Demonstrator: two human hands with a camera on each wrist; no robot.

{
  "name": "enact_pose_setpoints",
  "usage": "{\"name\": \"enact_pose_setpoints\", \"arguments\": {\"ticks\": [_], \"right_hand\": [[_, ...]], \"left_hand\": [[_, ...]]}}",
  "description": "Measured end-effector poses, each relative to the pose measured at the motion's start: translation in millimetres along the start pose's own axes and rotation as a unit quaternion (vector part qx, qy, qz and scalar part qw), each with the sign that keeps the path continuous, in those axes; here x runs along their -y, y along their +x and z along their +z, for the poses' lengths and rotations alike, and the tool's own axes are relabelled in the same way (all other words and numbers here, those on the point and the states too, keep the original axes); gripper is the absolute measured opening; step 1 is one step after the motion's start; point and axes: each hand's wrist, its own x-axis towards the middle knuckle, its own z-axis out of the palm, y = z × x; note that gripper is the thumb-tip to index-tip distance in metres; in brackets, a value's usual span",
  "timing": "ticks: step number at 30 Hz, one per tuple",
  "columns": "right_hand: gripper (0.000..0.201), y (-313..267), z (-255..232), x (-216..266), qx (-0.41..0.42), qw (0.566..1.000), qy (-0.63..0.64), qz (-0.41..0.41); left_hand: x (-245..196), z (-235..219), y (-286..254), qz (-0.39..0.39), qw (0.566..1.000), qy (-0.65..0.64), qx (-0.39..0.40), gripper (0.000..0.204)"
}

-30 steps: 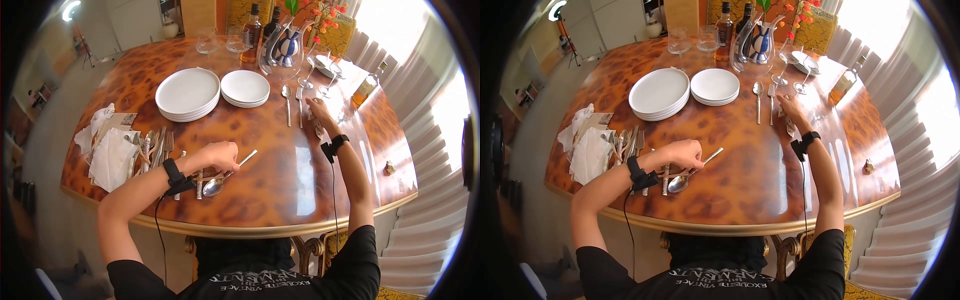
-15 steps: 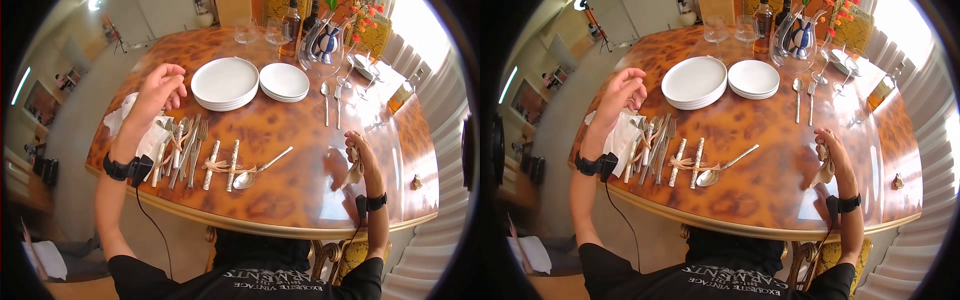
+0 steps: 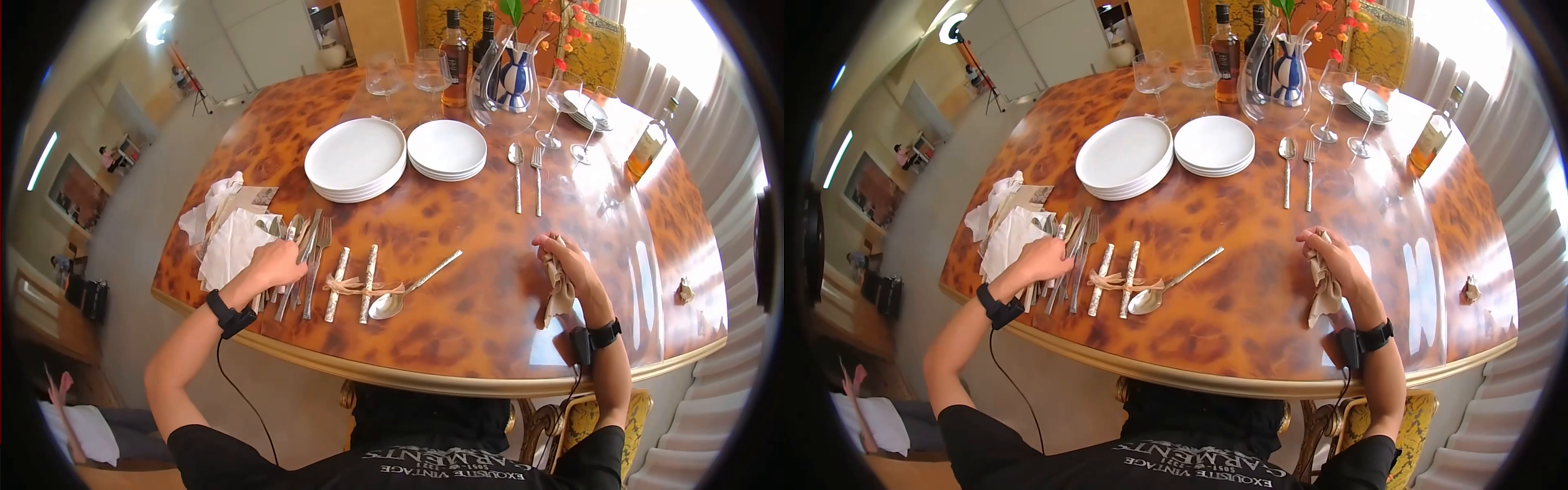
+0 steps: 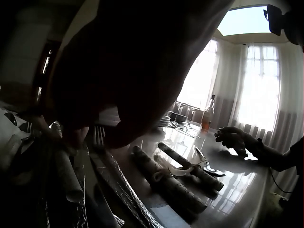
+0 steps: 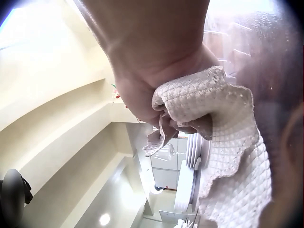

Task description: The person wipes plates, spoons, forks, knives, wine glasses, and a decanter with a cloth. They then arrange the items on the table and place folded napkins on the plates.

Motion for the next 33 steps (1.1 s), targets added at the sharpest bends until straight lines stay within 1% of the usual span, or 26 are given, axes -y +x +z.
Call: {"name": "enact_pose_setpoints", "arguments": {"ticks": [2, 3, 5, 7, 9, 10, 13, 15, 16, 18, 22, 23, 24, 26, 27, 28, 29, 30, 31, 32, 33], "right_hand": [[0.025, -4, 4, 4, 0.002, 1.000, -0.015, -0.007], [0.025, -6, 5, 7, 0.005, 0.999, -0.032, -0.013], [0.026, -11, 6, 11, -0.004, 1.000, -0.025, -0.011], [0.027, -10, 1, 7, 0.008, 1.000, -0.017, -0.006], [0.027, -12, -3, 7, 0.006, 1.000, 0.004, -0.017], [0.026, -12, -4, 8, 0.012, 1.000, 0.018, -0.022], [0.026, -9, -6, 4, 0.002, 0.999, 0.025, -0.034], [0.026, -14, -5, 10, 0.000, 0.999, 0.032, -0.027], [0.025, -16, -5, 12, 0.002, 0.999, 0.034, -0.017], [0.025, -13, -6, 8, 0.006, 0.999, 0.036, -0.023], [0.023, -10, -8, 5, 0.010, 0.999, 0.041, -0.026], [0.023, -11, -9, 4, 0.006, 0.999, 0.042, -0.028], [0.024, -11, -9, 5, 0.008, 0.999, 0.039, -0.028], [0.024, -8, -10, 5, 0.006, 0.999, 0.034, -0.032], [0.024, -7, -11, 4, 0.003, 0.999, 0.033, -0.031], [0.024, -5, -11, 2, 0.000, 0.999, 0.032, -0.029], [0.024, 0, -12, -2, -0.001, 0.999, 0.031, -0.029], [0.023, 6, -13, -6, -0.012, 0.997, 0.065, -0.042], [0.021, 8, -12, -8, -0.021, 0.993, 0.098, -0.053], [0.021, 8, -9, -4, -0.021, 0.994, 0.097, -0.050], [0.021, 9, -5, 3, -0.073, 0.981, 0.171, -0.059]], "left_hand": [[-2, -2, 7, -0.046, 0.993, 0.018, 0.111, 0.033], [1, 5, 11, -0.058, 0.992, -0.001, 0.110, 0.035], [21, 28, 26, -0.031, 0.996, -0.010, 0.089, 0.031], [34, 31, 29, -0.008, 0.997, -0.017, 0.071, 0.032], [36, 24, 28, -0.055, 0.977, -0.145, 0.148, 0.029], [30, 18, 22, -0.058, 0.971, -0.189, 0.137, 0.028], [41, 22, 22, -0.037, 0.974, -0.192, 0.118, 0.028], [43, 21, 21, -0.051, 0.967, -0.228, 0.105, 0.026], [44, 21, 21, -0.049, 0.968, -0.225, 0.105, 0.026], [48, 24, 21, -0.040, 0.971, -0.210, 0.109, 0.025], [38, 23, 13, -0.021, 0.974, -0.211, 0.080, 0.025], [43, 22, 15, -0.035, 0.976, -0.187, 0.102, 0.023], [47, 18, 18, -0.031, 0.977, -0.186, 0.100, 0.023], [46, 1, 18, 0.030, 0.978, -0.208, 0.004, 0.019], [42, -12, 18, 0.055, 0.977, -0.201, -0.038, 0.022], [25, -29, 13, 0.065, 0.945, -0.320, -0.023, 0.022], [-2, -50, 3, 0.046, 0.910, -0.412, -0.007, 0.022], [-32, -65, -6, 0.025, 0.866, -0.500, 0.010, 0.022], [-59, -70, -11, 0.048, 0.843, -0.536, 0.025, 0.021], [-83, -68, -15, 0.071, 0.817, -0.570, 0.040, 0.021], [-100, -52, -7, 0.100, 0.786, -0.609, 0.051, 0.021]]}}
